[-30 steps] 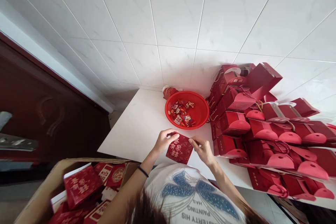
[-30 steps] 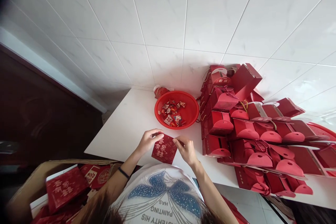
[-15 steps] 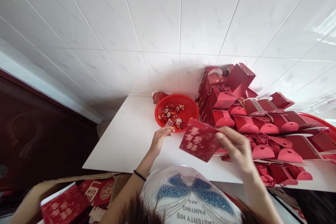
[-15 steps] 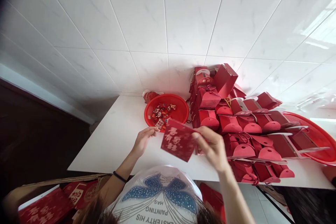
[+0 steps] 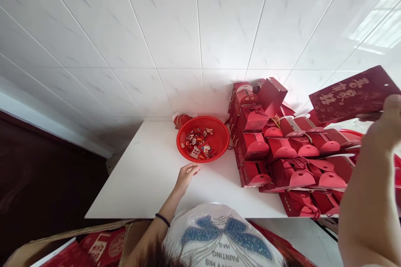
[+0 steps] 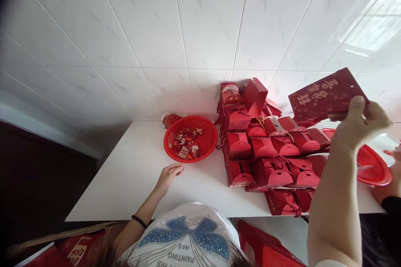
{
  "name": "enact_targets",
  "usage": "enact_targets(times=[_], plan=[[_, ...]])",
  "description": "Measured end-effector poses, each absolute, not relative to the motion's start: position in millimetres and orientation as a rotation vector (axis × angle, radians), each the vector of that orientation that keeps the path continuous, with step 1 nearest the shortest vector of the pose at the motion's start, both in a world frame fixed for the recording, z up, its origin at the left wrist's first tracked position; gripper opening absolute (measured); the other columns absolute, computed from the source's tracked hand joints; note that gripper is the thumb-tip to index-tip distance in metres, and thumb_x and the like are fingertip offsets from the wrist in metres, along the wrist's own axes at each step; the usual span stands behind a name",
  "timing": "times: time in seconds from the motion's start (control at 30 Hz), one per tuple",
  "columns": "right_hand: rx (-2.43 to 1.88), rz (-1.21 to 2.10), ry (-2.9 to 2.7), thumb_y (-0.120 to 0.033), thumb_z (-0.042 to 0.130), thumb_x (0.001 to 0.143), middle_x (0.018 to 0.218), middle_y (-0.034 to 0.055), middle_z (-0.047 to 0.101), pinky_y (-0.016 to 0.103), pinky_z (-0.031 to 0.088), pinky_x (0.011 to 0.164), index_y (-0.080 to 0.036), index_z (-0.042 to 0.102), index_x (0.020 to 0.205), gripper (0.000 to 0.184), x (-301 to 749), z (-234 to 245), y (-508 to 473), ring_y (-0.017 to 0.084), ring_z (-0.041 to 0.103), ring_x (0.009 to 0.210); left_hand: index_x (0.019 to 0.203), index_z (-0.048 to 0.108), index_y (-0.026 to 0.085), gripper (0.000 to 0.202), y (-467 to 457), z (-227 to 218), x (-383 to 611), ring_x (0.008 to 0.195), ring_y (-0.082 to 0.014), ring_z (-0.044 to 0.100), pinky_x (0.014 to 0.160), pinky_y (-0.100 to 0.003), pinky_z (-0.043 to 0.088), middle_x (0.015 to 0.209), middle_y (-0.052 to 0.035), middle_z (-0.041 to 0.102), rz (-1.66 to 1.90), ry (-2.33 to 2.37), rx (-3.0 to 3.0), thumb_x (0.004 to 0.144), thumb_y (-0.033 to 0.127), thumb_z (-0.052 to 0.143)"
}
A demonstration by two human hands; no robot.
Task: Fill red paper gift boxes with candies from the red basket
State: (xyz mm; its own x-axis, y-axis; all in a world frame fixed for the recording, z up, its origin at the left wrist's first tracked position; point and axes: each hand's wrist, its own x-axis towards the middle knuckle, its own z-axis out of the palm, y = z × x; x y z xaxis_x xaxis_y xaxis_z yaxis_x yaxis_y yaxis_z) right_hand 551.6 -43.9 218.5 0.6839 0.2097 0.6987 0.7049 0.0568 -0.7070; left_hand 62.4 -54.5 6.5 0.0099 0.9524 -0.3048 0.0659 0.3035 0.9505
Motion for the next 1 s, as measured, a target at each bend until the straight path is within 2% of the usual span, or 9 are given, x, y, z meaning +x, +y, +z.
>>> enact_targets(times=[0.1, 0.17, 0.23, 0.47, 0.57, 0.67, 0.77, 0.9, 1.0], plan=[[-1.467, -0.399, -0.640, -0.042, 0.065, 0.082, 0.052, -0.0018, 0.041, 0.039, 0.045, 0.044, -0.025, 0.040, 0.055, 0.041, 540, 222, -34, 0.017, 0.053, 0.046, 0.067, 0.074, 0.017, 0.036, -56, 5, 63, 0.072, -0.0198, 0.063, 0.071, -0.032, 0.051, 0.074, -0.0080, 0.073, 0.923, 1.370, 1.005, 0.054, 0.050, 0.077], [-1.521, -0.291, -0.676, -0.026, 0.064, 0.081, 0.047, -0.0035, 0.040, 0.036, 0.045, 0.043, -0.024, 0.044, 0.053, 0.034, 530, 222, -32, 0.014, 0.050, 0.041, 0.067, 0.075, 0.017, 0.035, -58, 2, 62, 0.073, -0.0199, 0.064, 0.072, -0.032, 0.052, 0.074, -0.0080, 0.073, 0.918, 1.378, 0.983, 0.053, 0.049, 0.077], [-1.571, -0.190, -0.703, -0.017, 0.061, 0.080, 0.045, -0.0035, 0.042, 0.035, 0.044, 0.043, -0.022, 0.048, 0.054, 0.030, 521, 223, -31, 0.014, 0.048, 0.038, 0.068, 0.075, 0.017, 0.035, -59, -2, 60, 0.071, -0.0195, 0.064, 0.072, -0.032, 0.052, 0.073, -0.0077, 0.073, 0.906, 1.391, 0.973, 0.053, 0.049, 0.077], [-1.715, -0.027, -0.784, -0.017, 0.061, 0.077, 0.042, -0.0036, 0.045, 0.033, 0.041, 0.043, -0.018, 0.057, 0.058, 0.020, 495, 224, -35, 0.015, 0.044, 0.035, 0.069, 0.075, 0.017, 0.035, -61, -9, 56, 0.069, -0.0187, 0.063, 0.072, -0.032, 0.051, 0.073, -0.0072, 0.073, 0.861, 1.428, 0.950, 0.053, 0.048, 0.074], [-1.782, 0.015, -0.784, -0.018, 0.063, 0.076, 0.038, -0.0044, 0.042, 0.034, 0.043, 0.045, -0.019, 0.059, 0.057, 0.019, 483, 226, -44, 0.015, 0.044, 0.035, 0.071, 0.076, 0.016, 0.035, -61, -12, 55, 0.070, -0.0192, 0.064, 0.072, -0.032, 0.052, 0.074, -0.0078, 0.074, 0.841, 1.426, 0.973, 0.055, 0.047, 0.073], [-1.789, 0.008, -0.759, -0.017, 0.064, 0.074, 0.040, -0.0027, 0.046, 0.035, 0.045, 0.046, -0.019, 0.059, 0.054, 0.020, 477, 229, -51, 0.014, 0.043, 0.036, 0.072, 0.076, 0.016, 0.035, -61, -18, 53, 0.071, -0.0192, 0.065, 0.073, -0.032, 0.053, 0.075, -0.0078, 0.074, 0.821, 1.423, 0.989, 0.056, 0.047, 0.073], [-1.720, -0.171, -0.714, -0.015, 0.062, 0.074, 0.043, -0.0016, 0.047, 0.036, 0.044, 0.045, -0.022, 0.052, 0.049, 0.028, 487, 234, -52, 0.014, 0.043, 0.039, 0.071, 0.076, 0.016, 0.035, -60, -24, 50, 0.071, -0.0198, 0.065, 0.074, -0.033, 0.053, 0.075, -0.0080, 0.073, 0.800, 1.420, 1.017, 0.056, 0.047, 0.072], [-1.650, -0.473, -0.533, -0.010, 0.058, 0.075, 0.047, -0.0033, 0.038, 0.036, 0.048, 0.047, -0.027, 0.031, 0.048, 0.042, 520, 241, -43, 0.015, 0.050, 0.046, 0.070, 0.075, 0.017, 0.032, -59, -32, 48, 0.070, -0.0204, 0.064, 0.073, -0.034, 0.054, 0.074, -0.0077, 0.073, 0.750, 1.431, 1.082, 0.058, 0.046, 0.070], [-1.567, -0.478, -0.462, -0.008, 0.056, 0.078, 0.052, -0.0052, 0.033, 0.039, 0.053, 0.051, -0.028, 0.020, 0.054, 0.047, 546, 242, -30, 0.015, 0.056, 0.050, 0.069, 0.073, 0.018, 0.030, -60, -41, 47, 0.070, -0.0201, 0.063, 0.073, -0.034, 0.053, 0.074, -0.0066, 0.072, 0.677, 1.430, 1.109, 0.058, 0.045, 0.066]])
